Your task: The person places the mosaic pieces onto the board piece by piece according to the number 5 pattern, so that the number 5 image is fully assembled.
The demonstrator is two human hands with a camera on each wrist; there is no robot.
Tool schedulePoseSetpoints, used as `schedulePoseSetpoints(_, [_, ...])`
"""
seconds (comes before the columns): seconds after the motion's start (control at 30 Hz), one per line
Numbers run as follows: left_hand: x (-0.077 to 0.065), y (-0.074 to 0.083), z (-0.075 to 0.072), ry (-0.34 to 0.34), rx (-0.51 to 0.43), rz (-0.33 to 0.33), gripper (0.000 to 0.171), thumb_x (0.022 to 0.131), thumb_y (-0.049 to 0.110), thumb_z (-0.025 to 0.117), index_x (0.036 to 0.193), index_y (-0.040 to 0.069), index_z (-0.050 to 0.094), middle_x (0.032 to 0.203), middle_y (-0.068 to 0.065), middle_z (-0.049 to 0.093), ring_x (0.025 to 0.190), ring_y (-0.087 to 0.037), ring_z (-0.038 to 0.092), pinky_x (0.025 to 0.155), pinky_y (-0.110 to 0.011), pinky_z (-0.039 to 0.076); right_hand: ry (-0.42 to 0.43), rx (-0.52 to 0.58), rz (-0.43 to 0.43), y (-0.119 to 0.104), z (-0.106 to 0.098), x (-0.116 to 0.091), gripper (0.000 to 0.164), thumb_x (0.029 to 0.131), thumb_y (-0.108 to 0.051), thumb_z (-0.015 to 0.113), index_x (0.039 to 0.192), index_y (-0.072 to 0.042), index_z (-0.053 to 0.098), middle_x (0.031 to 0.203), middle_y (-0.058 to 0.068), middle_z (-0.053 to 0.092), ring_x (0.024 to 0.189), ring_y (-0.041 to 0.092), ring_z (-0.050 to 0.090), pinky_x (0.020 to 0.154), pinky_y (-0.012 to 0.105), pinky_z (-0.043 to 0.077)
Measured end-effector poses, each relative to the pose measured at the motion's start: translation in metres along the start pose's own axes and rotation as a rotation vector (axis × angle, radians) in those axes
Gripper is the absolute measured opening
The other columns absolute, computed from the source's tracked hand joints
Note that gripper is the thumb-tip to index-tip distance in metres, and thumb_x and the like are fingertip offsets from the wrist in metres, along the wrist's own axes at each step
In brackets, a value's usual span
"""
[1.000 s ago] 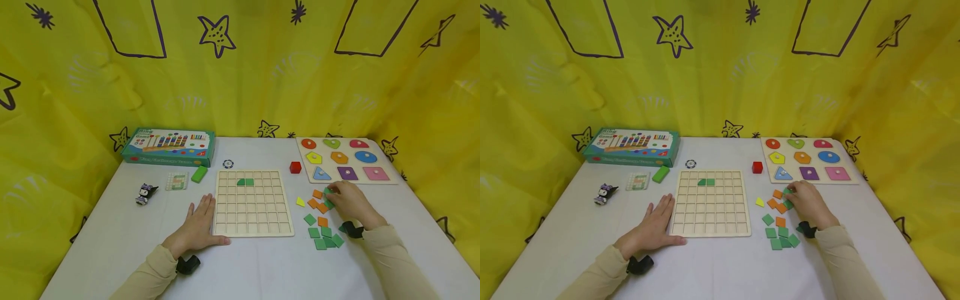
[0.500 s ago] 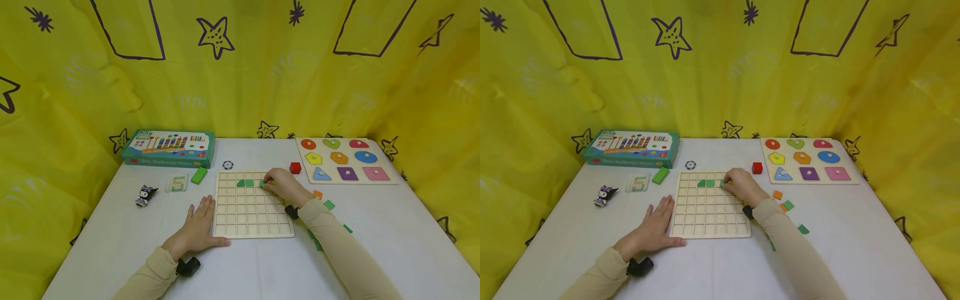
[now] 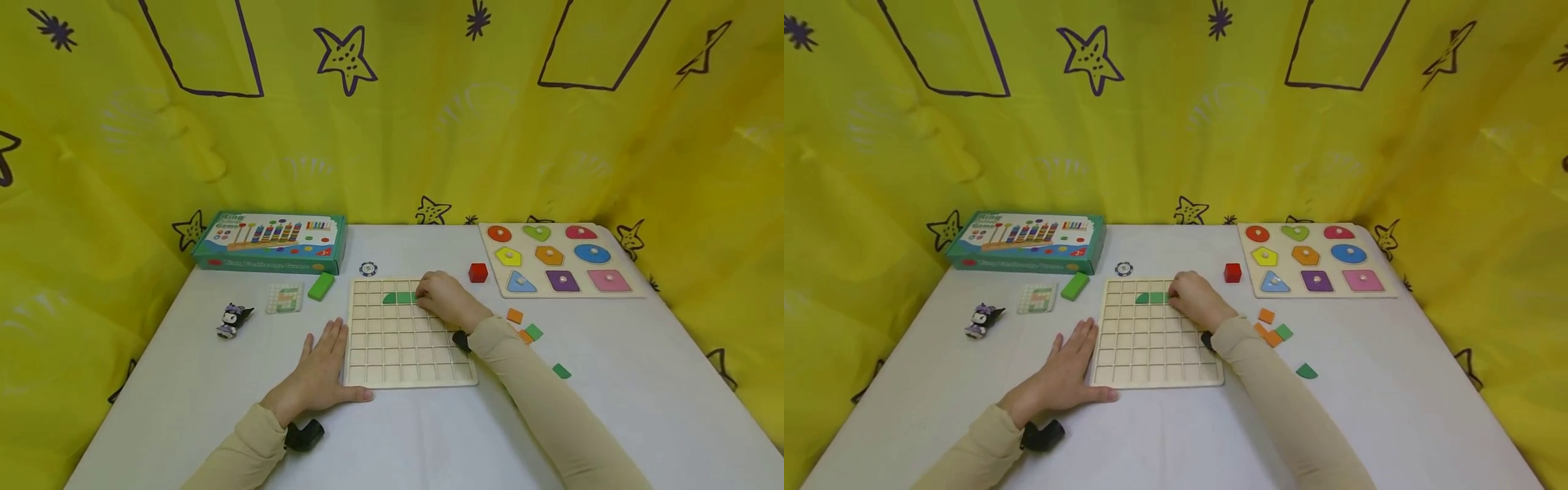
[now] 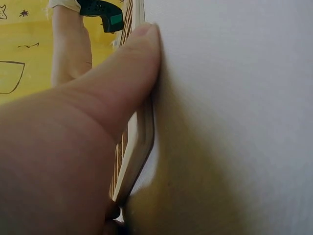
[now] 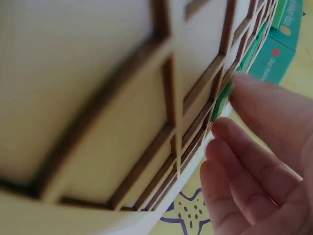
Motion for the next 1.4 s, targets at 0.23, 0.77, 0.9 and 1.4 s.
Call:
schedulePoseSetpoints(0.23, [-0.001, 0.001, 0.002, 0.005, 0.001, 0.023, 0.130, 0.071, 0.076, 0.067, 0.152, -0.009, 0.012, 0.159, -0.024, 0.007, 0.146, -0.036, 0.001, 0.110, -0.062, 0.000, 0.109, 0.041, 0.041, 0.010, -0.019, -0.046, 0.015, 0.092, -0.008, 0.068, 0.104, -0.001, 0.075, 0.112, 0.014, 0.061, 0.103, 0.031, 0.054, 0.092, 0.046, 0.046])
schedulePoseSetpoints(0.77, [-0.002, -0.001, -0.001, 0.010, -0.003, 0.032, 0.130, 0.071, 0.076, 0.067, 0.151, -0.011, 0.014, 0.158, -0.027, 0.008, 0.146, -0.038, 0.001, 0.109, -0.065, 0.000, 0.093, 0.066, 0.412, 0.092, -0.048, -0.185, 0.027, 0.091, -0.011, 0.068, 0.113, 0.005, 0.068, 0.095, 0.008, 0.063, 0.086, 0.027, 0.055, 0.080, 0.050, 0.049])
schedulePoseSetpoints(0.9, [-0.001, 0.001, -0.002, 0.010, -0.013, 0.035, 0.129, 0.072, 0.076, 0.066, 0.151, -0.010, 0.013, 0.159, -0.025, 0.006, 0.146, -0.037, -0.001, 0.109, -0.064, -0.001, 0.090, 0.096, 0.405, 0.093, -0.048, -0.186, 0.032, 0.088, -0.013, 0.072, 0.113, 0.007, 0.067, 0.095, 0.009, 0.061, 0.086, 0.027, 0.054, 0.079, 0.048, 0.049])
schedulePoseSetpoints(1.4, [-0.002, 0.002, -0.004, 0.012, -0.009, 0.018, 0.128, 0.072, 0.074, 0.068, 0.152, -0.009, 0.013, 0.159, -0.023, 0.007, 0.146, -0.035, 0.000, 0.111, -0.061, -0.002, 0.079, 0.024, 0.382, 0.084, -0.041, -0.176, 0.025, 0.086, -0.004, 0.074, 0.107, 0.007, 0.067, 0.092, 0.011, 0.056, 0.081, 0.027, 0.050, 0.071, 0.043, 0.048])
Point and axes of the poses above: each hand's wrist, its own x-axis towards the middle knuckle, its own z-axis out of the palm, y = z × x, the point moved 3 cm from there along x, towards the middle knuckle
